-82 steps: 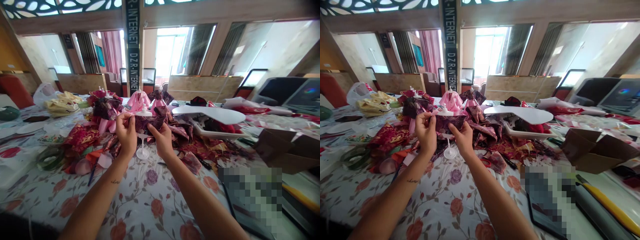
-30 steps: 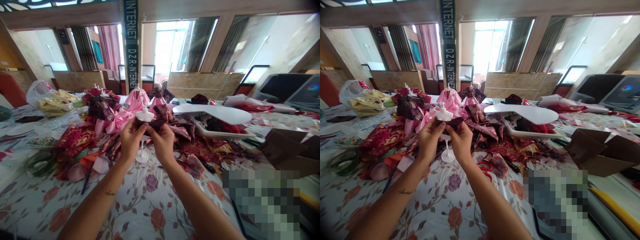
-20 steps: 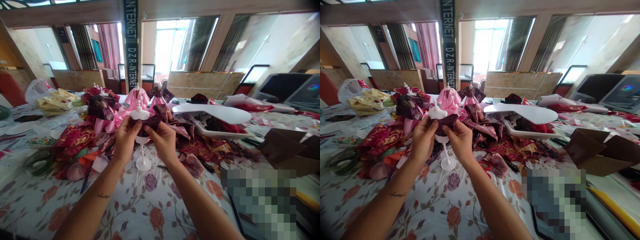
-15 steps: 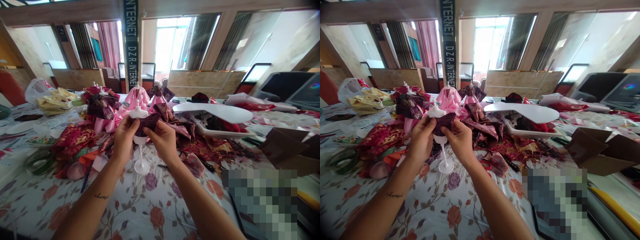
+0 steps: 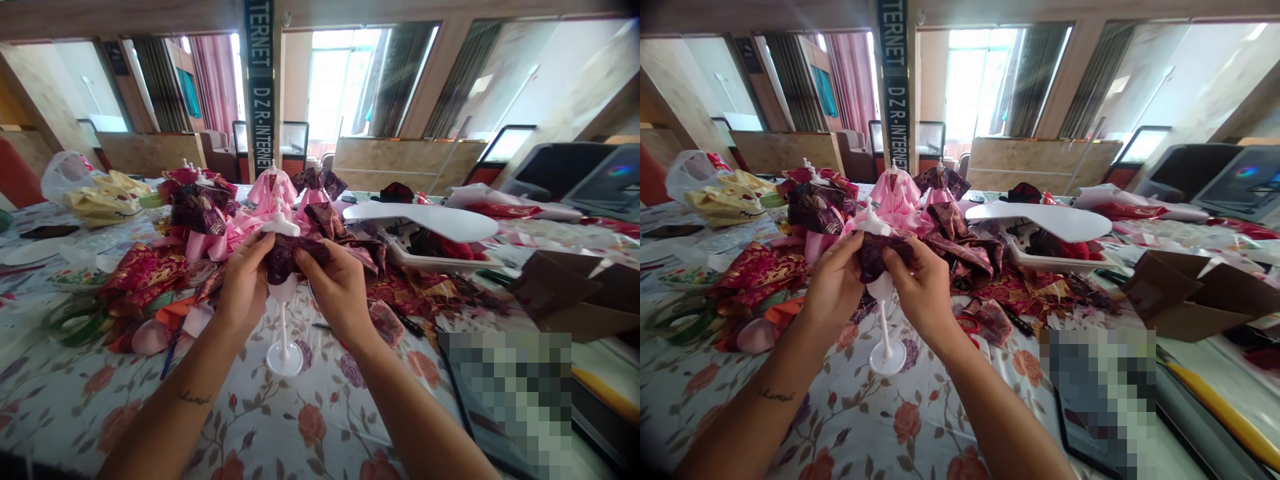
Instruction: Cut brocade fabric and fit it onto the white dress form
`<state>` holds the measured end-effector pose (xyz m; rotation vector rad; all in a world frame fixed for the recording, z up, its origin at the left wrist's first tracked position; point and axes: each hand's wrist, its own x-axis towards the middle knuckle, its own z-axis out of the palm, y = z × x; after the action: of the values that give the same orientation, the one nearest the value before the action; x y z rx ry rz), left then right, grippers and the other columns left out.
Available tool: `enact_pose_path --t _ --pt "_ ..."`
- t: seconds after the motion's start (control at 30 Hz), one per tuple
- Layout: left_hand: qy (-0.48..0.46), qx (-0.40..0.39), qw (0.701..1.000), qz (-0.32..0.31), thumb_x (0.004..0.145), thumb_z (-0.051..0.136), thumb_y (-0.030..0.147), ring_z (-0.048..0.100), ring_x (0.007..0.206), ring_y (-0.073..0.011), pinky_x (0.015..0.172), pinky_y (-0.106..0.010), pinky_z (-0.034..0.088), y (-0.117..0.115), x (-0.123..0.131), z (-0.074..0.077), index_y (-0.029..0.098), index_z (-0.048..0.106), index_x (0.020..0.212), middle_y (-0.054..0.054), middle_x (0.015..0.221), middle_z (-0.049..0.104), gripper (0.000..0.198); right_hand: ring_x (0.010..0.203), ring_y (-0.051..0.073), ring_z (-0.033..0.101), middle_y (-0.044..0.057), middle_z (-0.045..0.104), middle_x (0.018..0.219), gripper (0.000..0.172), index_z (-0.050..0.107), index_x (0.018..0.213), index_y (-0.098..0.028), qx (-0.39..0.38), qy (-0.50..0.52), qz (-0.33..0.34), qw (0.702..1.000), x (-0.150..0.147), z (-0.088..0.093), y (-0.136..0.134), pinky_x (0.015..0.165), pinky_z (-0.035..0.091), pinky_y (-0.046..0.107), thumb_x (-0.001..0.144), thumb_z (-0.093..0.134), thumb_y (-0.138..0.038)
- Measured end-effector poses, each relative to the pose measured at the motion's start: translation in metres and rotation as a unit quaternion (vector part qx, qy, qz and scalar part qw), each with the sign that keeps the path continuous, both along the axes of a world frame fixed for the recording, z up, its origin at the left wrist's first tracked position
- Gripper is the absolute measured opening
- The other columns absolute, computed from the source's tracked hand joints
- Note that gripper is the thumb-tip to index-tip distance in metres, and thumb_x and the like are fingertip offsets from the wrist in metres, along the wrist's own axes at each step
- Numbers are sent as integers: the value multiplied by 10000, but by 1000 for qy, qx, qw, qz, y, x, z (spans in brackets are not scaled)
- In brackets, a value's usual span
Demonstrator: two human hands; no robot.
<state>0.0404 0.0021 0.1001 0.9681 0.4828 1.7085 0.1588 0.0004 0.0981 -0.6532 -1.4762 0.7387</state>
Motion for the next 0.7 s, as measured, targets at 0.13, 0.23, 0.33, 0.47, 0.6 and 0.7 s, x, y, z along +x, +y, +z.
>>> enact_pose_path --t 0.13,0.23,0.33,0.47,0.6,0.7 --pt "-3 -3 1000 -22 815 631 246 667 889 -187 773 -274 523 0 -2 -1 180 702 861 -26 843 721 108 641 116 528 -15 603 700 91 662 751 -182 -51 55 47 996 0 -1 0 602 441 245 809 637 -247" --pt "6 1 998 -56 845 598 267 663 916 -195 777 -284 529 0 -4 0 190 698 944 -33 855 717 160 628 118 542 -13 627 699 80 689 741 -190 -77 71 62 993 2 0 0 601 461 250 780 672 -258" --pt "9 5 997 -73 862 578 268 657 950 -196 802 -293 528 0 -6 1 213 675 1033 -30 877 714 205 598 110 537 -13 637 675 70 700 717 -189 -98 83 74 989 2 0 1 585 462 245 755 697 -247" --pt "4 8 997 -72 879 561 284 646 995 -194 839 -299 522 3 -9 -1 225 658 1061 -28 928 712 214 654 117 551 3 645 770 59 686 699 -194 -85 101 54 990 0 -5 3 586 452 243 726 718 -236" --pt "21 27 995 -97 871 588 290 638 1025 -197 865 -308 513 8 -12 -4 223 630 1123 -39 995 706 265 808 145 581 25 645 939 106 632 643 -191 -27 122 13 992 -1 -7 3 682 480 263 714 711 -199" --pt "31 38 994 -100 840 637 297 641 1023 -199 868 -310 508 10 -13 -5 219 631 1117 -45 1003 711 288 751 136 576 15 657 867 103 617 653 -194 -23 144 12 989 -2 -7 1 707 485 283 724 691 -185"
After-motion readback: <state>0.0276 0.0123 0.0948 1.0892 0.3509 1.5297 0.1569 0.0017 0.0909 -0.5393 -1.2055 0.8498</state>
